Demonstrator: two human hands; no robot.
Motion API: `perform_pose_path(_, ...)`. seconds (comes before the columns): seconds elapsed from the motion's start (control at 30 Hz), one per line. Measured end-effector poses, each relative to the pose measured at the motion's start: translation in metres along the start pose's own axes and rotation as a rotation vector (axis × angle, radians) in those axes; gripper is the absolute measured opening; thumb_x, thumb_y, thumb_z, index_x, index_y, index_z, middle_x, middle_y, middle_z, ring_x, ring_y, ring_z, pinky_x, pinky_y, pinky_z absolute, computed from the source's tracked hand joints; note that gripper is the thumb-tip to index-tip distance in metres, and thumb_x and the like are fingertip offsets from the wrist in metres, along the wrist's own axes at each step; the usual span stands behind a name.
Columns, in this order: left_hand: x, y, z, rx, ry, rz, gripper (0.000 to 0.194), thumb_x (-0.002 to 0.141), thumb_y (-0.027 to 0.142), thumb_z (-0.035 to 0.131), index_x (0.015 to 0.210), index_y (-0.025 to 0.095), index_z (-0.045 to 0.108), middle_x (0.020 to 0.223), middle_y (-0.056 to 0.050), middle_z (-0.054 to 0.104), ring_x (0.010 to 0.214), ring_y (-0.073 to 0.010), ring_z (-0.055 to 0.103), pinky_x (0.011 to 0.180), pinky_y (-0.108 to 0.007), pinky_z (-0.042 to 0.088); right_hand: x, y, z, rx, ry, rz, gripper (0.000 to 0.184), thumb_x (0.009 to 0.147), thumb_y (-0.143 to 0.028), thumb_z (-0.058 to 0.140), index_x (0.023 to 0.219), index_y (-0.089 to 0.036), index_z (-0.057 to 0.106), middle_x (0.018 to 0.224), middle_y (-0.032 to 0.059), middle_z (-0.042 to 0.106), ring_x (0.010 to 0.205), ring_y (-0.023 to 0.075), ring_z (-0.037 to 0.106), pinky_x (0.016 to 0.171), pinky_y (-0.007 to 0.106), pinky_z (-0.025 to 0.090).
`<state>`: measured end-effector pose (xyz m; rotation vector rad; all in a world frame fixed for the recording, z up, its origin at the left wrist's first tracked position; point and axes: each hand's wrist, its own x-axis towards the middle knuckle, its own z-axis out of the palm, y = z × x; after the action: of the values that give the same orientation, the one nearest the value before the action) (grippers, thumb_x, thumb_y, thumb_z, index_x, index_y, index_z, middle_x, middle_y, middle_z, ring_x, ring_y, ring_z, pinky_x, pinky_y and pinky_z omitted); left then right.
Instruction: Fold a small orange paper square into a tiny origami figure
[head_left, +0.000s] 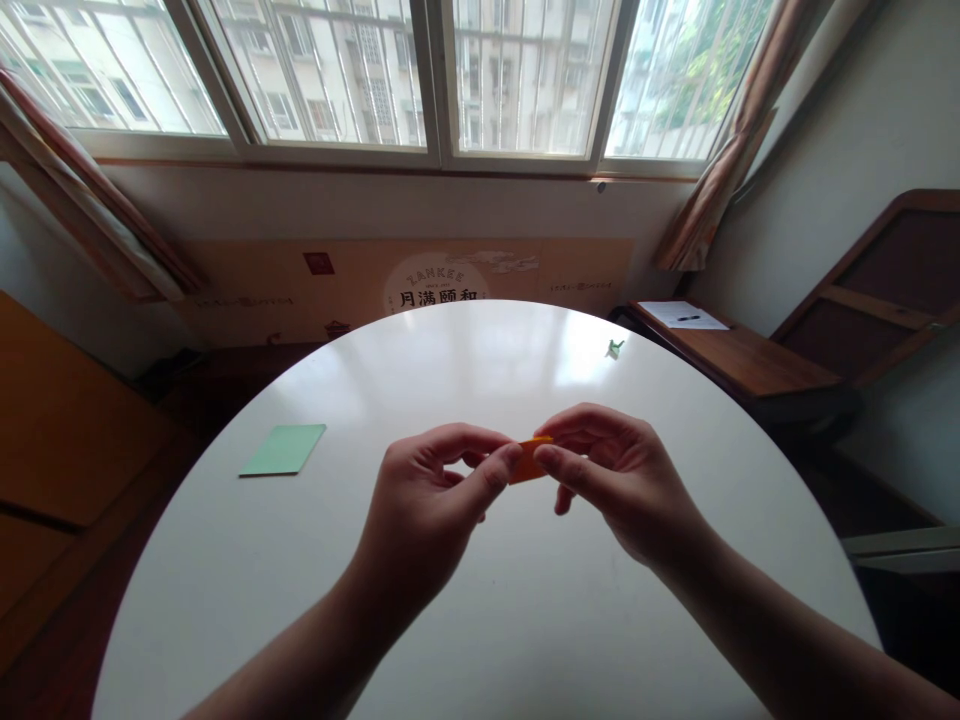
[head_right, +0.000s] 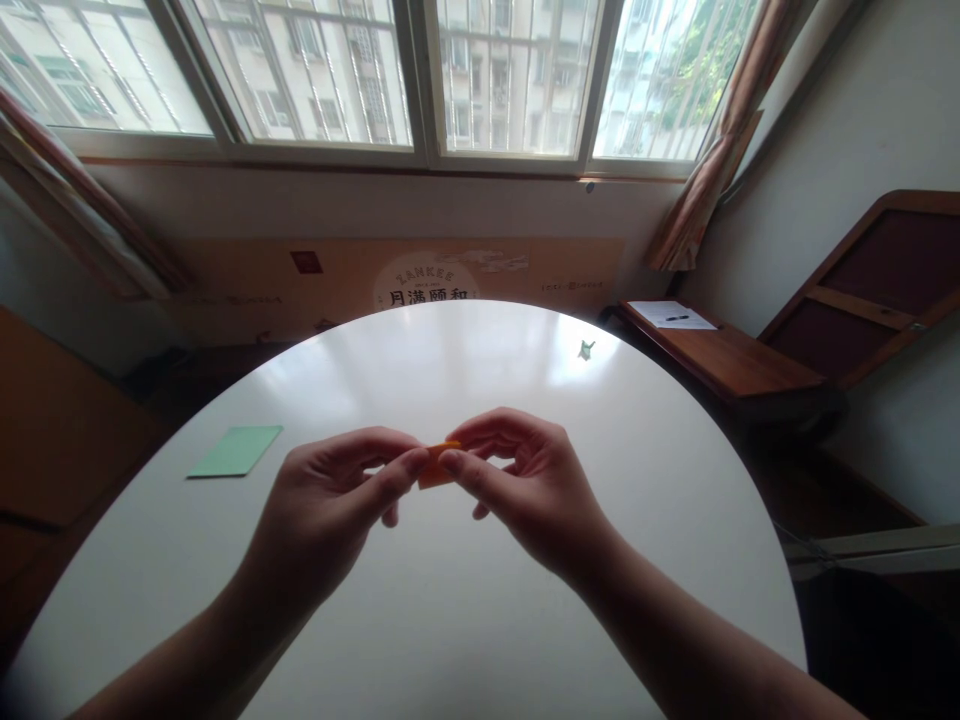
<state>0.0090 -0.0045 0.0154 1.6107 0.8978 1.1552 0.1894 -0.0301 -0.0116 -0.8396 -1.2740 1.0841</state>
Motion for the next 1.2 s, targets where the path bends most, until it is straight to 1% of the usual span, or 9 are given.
perform_pose_path(0.23, -0.002, 0.000, 0.000, 0.014, 0.006, 0.001, 0.008, 0.081, 0.023, 0.078, 0.073, 0.023, 0.079, 0.065, 0.002, 0.072, 0.048, -0.0075, 0.053, 0.044, -0.015, 0.044, -0.001, -0.003, 0.001, -0.016, 0.015, -0.029, 0.005, 0.083, -0.019, 0.080, 0.082, -0.020, 0.075, 0.077, 0.0001, 0.071, 0.065, 0.0123, 0.065, 0.048, 0.019, 0.056)
perform_pose_path(0.33, -0.002, -0.001, 0.000, -0.014, -0.001, -0.031, 0.009, 0.082, 0.024, 0.077, 0.074, 0.022, 0.079, 0.064, 0.002, 0.071, 0.049, -0.0075, 0.052, 0.045, -0.015, 0.044, -0.001, -0.001, 0.001, 0.019, 0.015, -0.024, 0.006, 0.084, -0.021, 0.080, 0.082, -0.020, 0.074, 0.078, 0.0010, 0.071, 0.068, 0.0137, 0.066, 0.048, 0.019, 0.056)
perform_pose_path(0.4, -0.001, -0.003, -0.001, -0.053, -0.006, -0.065, 0.010, 0.083, 0.026, 0.076, 0.075, 0.022, 0.080, 0.065, 0.001, 0.071, 0.050, -0.0077, 0.051, 0.044, -0.015, 0.044, 0.000, 0.001, 0.001, 0.032, 0.007, -0.006, 0.006, 0.084, -0.023, 0.079, 0.086, -0.020, 0.075, 0.080, 0.0017, 0.072, 0.071, 0.0150, 0.067, 0.047, 0.019, 0.056)
perform_pose_path(0.47, 0.001, -0.006, -0.003, -0.103, 0.001, -0.099, 0.009, 0.084, 0.028, 0.076, 0.078, 0.022, 0.081, 0.063, 0.001, 0.069, 0.050, -0.0081, 0.051, 0.044, -0.015, 0.044, 0.000, 0.002, 0.000, 0.014, -0.018, 0.029, 0.011, 0.084, -0.024, 0.080, 0.093, -0.021, 0.075, 0.085, 0.0026, 0.073, 0.075, 0.0169, 0.069, 0.046, 0.019, 0.056)
perform_pose_path(0.53, 0.002, -0.009, -0.003, -0.148, 0.016, -0.125, 0.010, 0.084, 0.029, 0.076, 0.080, 0.021, 0.081, 0.060, 0.002, 0.066, 0.050, -0.0083, 0.051, 0.044, -0.016, 0.044, 0.000, 0.002, -0.001, -0.022, -0.047, 0.067, 0.013, 0.084, -0.026, 0.079, 0.095, -0.021, 0.075, 0.087, 0.0040, 0.074, 0.079, 0.0187, 0.070, 0.045, 0.019, 0.055)
perform_pose_path(0.63, 0.002, -0.011, -0.002, -0.169, 0.011, -0.142, 0.009, 0.084, 0.028, 0.076, 0.081, 0.021, 0.081, 0.061, 0.001, 0.067, 0.051, -0.0082, 0.051, 0.044, -0.016, 0.043, 0.000, 0.001, 0.000, -0.052, -0.053, 0.089, 0.012, 0.085, -0.029, 0.078, 0.088, -0.018, 0.074, 0.081, 0.0051, 0.073, 0.075, 0.0180, 0.068, 0.044, 0.018, 0.053)
perform_pose_path(0.8, 0.001, -0.012, 0.000, -0.181, -0.009, -0.156, 0.012, 0.084, 0.030, 0.076, 0.081, 0.019, 0.081, 0.065, -0.001, 0.069, 0.053, -0.0092, 0.051, 0.046, -0.018, 0.043, 0.001, -0.001, 0.002, -0.026, -0.021, 0.107, 0.021, 0.085, -0.035, 0.078, 0.080, -0.016, 0.072, 0.078, 0.0063, 0.072, 0.070, 0.0166, 0.066, 0.044, 0.019, 0.051)
perform_pose_path(1.0, 0.004, -0.014, 0.000, -0.208, 0.042, -0.220, 0.017, 0.077, 0.033, 0.081, 0.074, 0.017, 0.078, 0.058, 0.001, 0.063, 0.050, -0.0086, 0.050, 0.044, -0.017, 0.042, 0.003, 0.003, 0.001, -0.033, -0.099, 0.174, 0.023, 0.085, -0.036, 0.078, 0.096, -0.017, 0.073, 0.088, 0.0067, 0.071, 0.079, 0.0183, 0.067, 0.042, 0.016, 0.050)
perform_pose_path(1.2, 0.004, -0.015, 0.003, -0.182, 0.033, -0.189, 0.014, 0.079, 0.031, 0.079, 0.073, 0.018, 0.078, 0.057, 0.002, 0.061, 0.050, -0.0089, 0.048, 0.045, -0.018, 0.042, 0.003, 0.006, 0.004, -0.079, -0.118, 0.186, 0.021, 0.085, -0.035, 0.078, 0.093, -0.018, 0.073, 0.082, 0.0043, 0.069, 0.076, 0.0166, 0.064, 0.041, 0.015, 0.047)
